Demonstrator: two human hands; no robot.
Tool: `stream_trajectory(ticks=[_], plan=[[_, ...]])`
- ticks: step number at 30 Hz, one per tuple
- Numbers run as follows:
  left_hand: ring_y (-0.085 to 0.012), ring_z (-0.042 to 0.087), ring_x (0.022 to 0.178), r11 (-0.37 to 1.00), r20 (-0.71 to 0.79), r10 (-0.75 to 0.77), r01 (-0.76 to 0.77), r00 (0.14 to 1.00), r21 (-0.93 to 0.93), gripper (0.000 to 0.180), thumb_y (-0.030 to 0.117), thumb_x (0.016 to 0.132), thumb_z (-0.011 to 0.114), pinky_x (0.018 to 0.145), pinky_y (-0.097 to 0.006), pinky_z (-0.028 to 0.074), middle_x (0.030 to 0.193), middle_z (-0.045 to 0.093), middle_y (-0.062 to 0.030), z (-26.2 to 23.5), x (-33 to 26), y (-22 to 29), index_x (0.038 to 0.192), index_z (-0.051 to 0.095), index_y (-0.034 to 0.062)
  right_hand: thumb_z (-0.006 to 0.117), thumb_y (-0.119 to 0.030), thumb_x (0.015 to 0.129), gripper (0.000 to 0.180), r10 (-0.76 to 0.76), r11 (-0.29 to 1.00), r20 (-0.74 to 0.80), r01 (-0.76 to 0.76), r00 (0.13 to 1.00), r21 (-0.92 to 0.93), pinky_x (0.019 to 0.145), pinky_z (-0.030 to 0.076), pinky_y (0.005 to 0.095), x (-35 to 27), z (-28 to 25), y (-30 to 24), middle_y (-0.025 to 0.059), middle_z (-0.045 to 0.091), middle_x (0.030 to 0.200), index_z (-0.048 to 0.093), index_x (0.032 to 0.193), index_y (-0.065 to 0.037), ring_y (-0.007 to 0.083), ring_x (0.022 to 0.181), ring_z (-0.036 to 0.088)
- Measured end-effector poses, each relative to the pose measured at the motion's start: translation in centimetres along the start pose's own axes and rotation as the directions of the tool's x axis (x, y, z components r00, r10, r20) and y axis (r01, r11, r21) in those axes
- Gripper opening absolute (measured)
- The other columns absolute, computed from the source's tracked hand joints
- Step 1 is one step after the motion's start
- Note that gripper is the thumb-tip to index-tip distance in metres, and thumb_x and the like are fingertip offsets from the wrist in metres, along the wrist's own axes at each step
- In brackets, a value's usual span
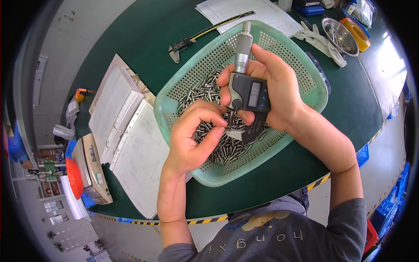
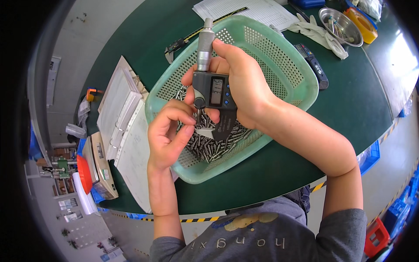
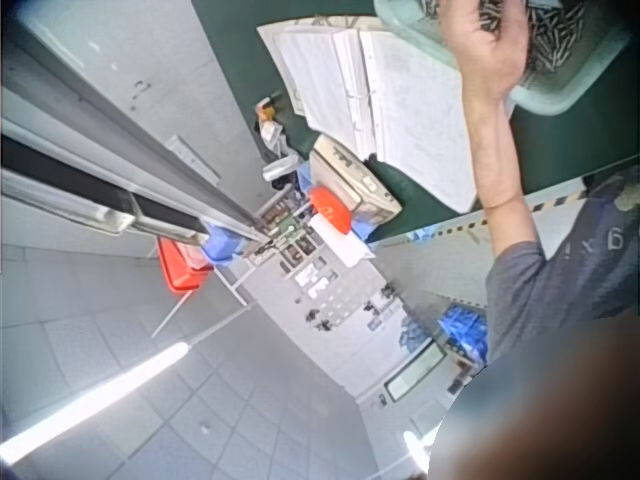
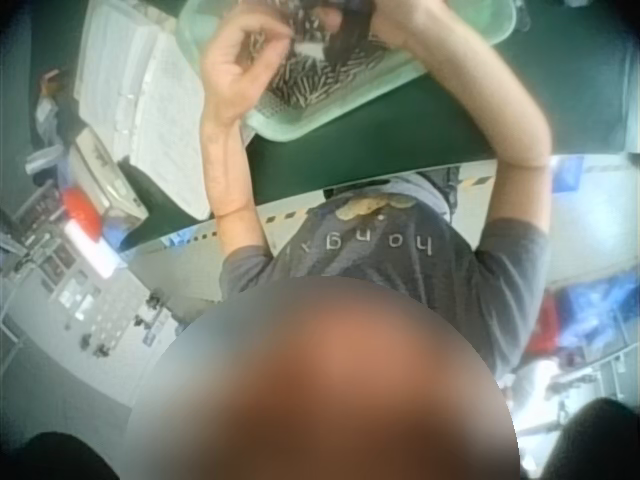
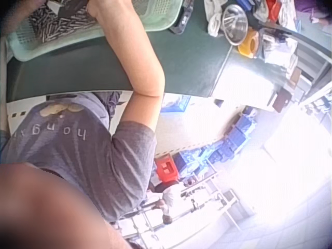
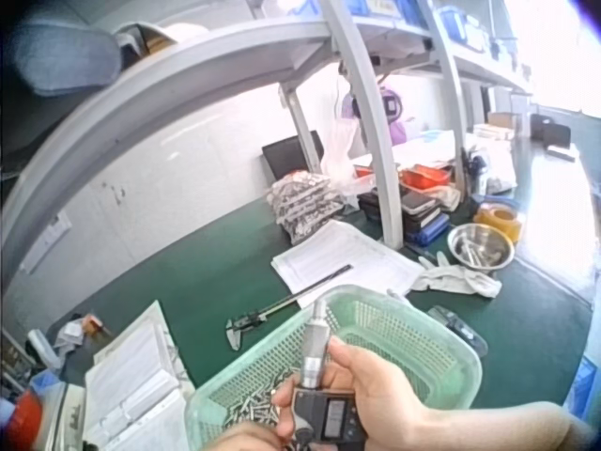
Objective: Use a digital micrometer to measure the diameter of small metal screws from a basket.
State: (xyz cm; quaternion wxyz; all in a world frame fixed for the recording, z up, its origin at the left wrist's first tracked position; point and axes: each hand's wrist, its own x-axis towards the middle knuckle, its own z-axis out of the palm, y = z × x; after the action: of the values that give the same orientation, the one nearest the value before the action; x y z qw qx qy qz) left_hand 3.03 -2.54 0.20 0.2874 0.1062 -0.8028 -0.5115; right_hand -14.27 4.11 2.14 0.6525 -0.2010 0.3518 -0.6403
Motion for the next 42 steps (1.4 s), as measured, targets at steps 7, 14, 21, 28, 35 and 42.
stream_trajectory(ticks=[7, 14, 21, 28, 35, 42], plan=[[-0.0204, 0.054, 0.082, 0.999, 0.009, -0.021, 0.021, 1.0, -0.027, 0.007, 0.0, 0.073, 0.058, 0.077, -0.03, 0.041, 0.083, 0.055, -0.0091, 0.0, 0.0, 0.1, 0.08, 0.055, 0.0016, 0.027, -0.054, 0.086, 0.061, 0.0, 0.998, -0.008, 0.0, 1.0, -0.06, 0.034, 0.038, 0.0222, -0.2, 0.3, -0.2, 0.0135, 0.058, 0.065, 0.055, 0.084, 0.0, 0.0153, 0.037, 0.046], [-0.0249, 0.051, 0.092, 0.935, -0.119, -0.191, 0.218, 0.974, 0.279, 0.02, 0.009, 0.077, 0.057, 0.084, -0.035, 0.038, 0.095, 0.052, -0.0132, 0.3, 0.1, -0.1, 0.093, 0.054, -0.0017, 0.032, -0.057, 0.085, 0.06, -0.015, 0.993, -0.002, 0.014, 1.0, -0.115, 0.034, 0.037, 0.0221, -0.2, 0.3, -0.1, 0.0125, 0.058, 0.064, 0.056, 0.083, -0.001, 0.0138, 0.039, 0.046], [-0.0372, 0.037, 0.112, 0.294, -0.077, -0.164, 0.123, 0.983, 0.948, 0.027, 0.013, 0.069, 0.064, 0.095, -0.049, 0.028, 0.103, 0.046, -0.0161, 1.2, -0.4, -0.1, 0.093, 0.057, 0.0019, 0.025, -0.052, 0.089, 0.06, 0.0, 0.975, 0.03, 0.006, 1.0, -0.221, 0.034, 0.036, 0.0224, -0.3, 0.4, -0.2, 0.0111, 0.057, 0.063, 0.055, 0.084, -0.001, 0.0125, 0.042, 0.047], [-0.03, 0.047, 0.089, 0.472, -0.063, -0.166, 0.136, 0.984, 0.871, 0.013, 0.004, 0.066, 0.062, 0.078, -0.041, 0.036, 0.083, 0.048, -0.0102, 1.0, -0.3, -0.4, 0.076, 0.053, 0.0027, 0.016, -0.051, 0.09, 0.064, 0.037, 0.988, 0.023, -0.033, 0.999, -0.153, 0.035, 0.037, 0.0221, -0.2, 0.4, -0.2, 0.0117, 0.058, 0.065, 0.055, 0.087, 0.0, 0.0124, 0.047, 0.049], [-0.0276, 0.05, 0.077, 0.563, -0.135, -0.057, 0.143, 0.989, 0.814, 0.011, 0.001, 0.068, 0.06, 0.07, -0.036, 0.039, 0.076, 0.049, -0.0099, 1.1, 0.3, -0.5, 0.076, 0.052, 0.0024, 0.016, -0.05, 0.089, 0.064, 0.033, 0.993, 0.016, -0.031, 0.999, -0.111, 0.035, 0.038, 0.022, -0.2, 0.4, -0.2, 0.013, 0.058, 0.066, 0.054, 0.087, 0.001, 0.0133, 0.043, 0.048], [-0.0122, 0.053, 0.082, 0.946, -0.253, -0.324, 0.312, 0.912, -0.085, 0.012, 0.004, 0.079, 0.059, 0.076, -0.026, 0.042, 0.087, 0.057, -0.0046, 0.5, 0.0, 0.1, 0.089, 0.053, 0.0001, 0.017, -0.048, 0.089, 0.062, -0.006, 0.997, -0.001, 0.006, 1.0, -0.072, 0.035, 0.039, 0.0219, -0.2, 0.2, 0.0, 0.0134, 0.058, 0.066, 0.054, 0.088, 0.002, 0.0139, 0.041, 0.047]])
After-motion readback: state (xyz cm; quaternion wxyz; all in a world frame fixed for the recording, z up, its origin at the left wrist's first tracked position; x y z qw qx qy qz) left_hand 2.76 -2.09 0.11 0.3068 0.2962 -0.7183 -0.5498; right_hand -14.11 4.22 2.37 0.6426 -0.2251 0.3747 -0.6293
